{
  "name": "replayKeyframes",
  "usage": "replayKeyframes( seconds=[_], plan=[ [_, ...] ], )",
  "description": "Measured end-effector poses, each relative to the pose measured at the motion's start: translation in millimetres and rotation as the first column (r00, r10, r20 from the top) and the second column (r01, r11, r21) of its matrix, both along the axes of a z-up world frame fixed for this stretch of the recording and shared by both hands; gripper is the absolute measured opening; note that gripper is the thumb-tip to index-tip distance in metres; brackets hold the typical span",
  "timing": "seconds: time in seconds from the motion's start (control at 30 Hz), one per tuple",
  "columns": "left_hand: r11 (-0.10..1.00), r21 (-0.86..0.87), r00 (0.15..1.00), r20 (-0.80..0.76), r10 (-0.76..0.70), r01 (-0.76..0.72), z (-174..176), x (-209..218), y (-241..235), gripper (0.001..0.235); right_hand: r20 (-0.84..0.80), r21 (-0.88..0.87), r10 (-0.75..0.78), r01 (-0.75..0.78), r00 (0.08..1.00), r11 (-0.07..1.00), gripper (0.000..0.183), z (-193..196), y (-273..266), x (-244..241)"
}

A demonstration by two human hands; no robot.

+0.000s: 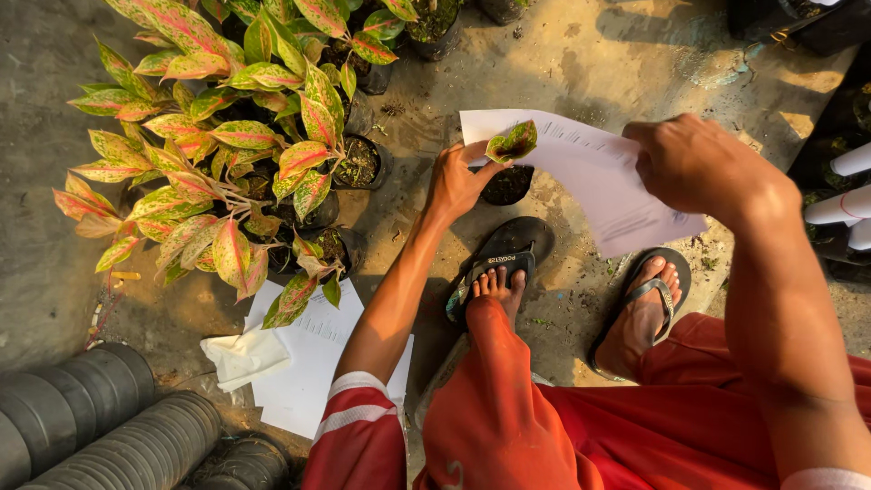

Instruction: The person picks small plant cuttings from potted plants, places them into white paper sheets, and rolls the paper around each cutting to form a tight tube. The person repeats this process for several cuttings, placing the finished paper-wrapped bundles on the floor.

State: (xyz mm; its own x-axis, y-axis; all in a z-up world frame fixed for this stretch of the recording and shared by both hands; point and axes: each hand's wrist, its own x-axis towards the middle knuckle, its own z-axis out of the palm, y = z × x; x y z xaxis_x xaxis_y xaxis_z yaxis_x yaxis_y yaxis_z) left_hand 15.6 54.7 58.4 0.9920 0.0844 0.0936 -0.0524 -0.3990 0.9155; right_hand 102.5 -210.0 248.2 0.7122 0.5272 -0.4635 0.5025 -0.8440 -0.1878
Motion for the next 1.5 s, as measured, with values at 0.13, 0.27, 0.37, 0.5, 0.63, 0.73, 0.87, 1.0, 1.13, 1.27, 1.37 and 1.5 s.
replayKeyframes(
  seconds=[0.13, 0.27, 0.37, 0.5, 0.63, 0.73, 0.87, 1.0, 1.13, 1.27, 1.37, 1.5],
  plan=[
    [0.994, 0.066, 0.989, 0.125, 0.079, -0.087, 7, -2, -12, 0.023, -0.311, -0.061, -0.006, -0.013, 0.950, 0.998, 0.054, 14, 8, -4],
    [0.968, 0.205, 0.987, 0.100, 0.126, -0.144, -4, -4, -14, 0.025, -0.472, 0.217, 0.133, -0.031, 0.871, 0.976, 0.064, 19, 18, -4],
    [0.984, 0.131, 0.987, 0.127, 0.102, -0.118, -16, -5, -9, 0.024, -0.227, -0.257, -0.119, 0.058, 0.966, 0.965, 0.053, 13, 20, 0],
    [0.976, 0.213, 0.989, 0.149, 0.004, -0.036, -30, -3, -10, 0.025, 0.000, -0.019, 0.012, -0.012, 1.000, 1.000, 0.032, -9, 24, 10],
    [0.977, 0.208, 0.987, 0.163, 0.004, -0.038, -34, 0, -8, 0.027, 0.094, 0.247, 0.011, -0.034, 0.995, 0.968, 0.024, -25, 31, 22],
    [0.972, 0.230, 0.992, 0.124, 0.015, -0.043, -33, 0, -5, 0.032, 0.085, 0.293, 0.075, -0.097, 0.994, 0.951, 0.026, -18, 31, 26],
    [0.947, 0.313, 0.973, 0.233, 0.005, -0.080, -22, 5, -13, 0.031, -0.092, 0.001, -0.067, 0.067, 0.994, 0.998, 0.042, 7, 43, 25],
    [0.969, 0.183, 0.968, 0.218, 0.127, -0.169, -14, 5, -21, 0.027, -0.330, 0.068, -0.065, 0.092, 0.942, 0.993, 0.047, 18, 56, 18],
    [0.986, 0.102, 0.972, 0.207, 0.109, -0.133, -14, 3, -19, 0.026, -0.570, 0.225, -0.044, 0.207, 0.821, 0.952, 0.047, 6, 42, 21],
    [0.988, 0.040, 0.969, 0.206, 0.138, -0.150, -14, 3, -9, 0.024, -0.473, 0.395, -0.182, 0.392, 0.862, 0.831, 0.036, -33, 29, 55],
    [0.993, 0.051, 0.974, 0.203, 0.097, -0.109, -12, 4, -4, 0.021, -0.205, 0.461, 0.117, -0.010, 0.972, 0.887, 0.055, -82, 30, 76],
    [0.993, 0.044, 0.985, 0.137, 0.102, -0.109, -12, 12, 0, 0.022, -0.586, 0.373, 0.174, 0.073, 0.791, 0.925, 0.080, -157, 27, 61]
  ],
)
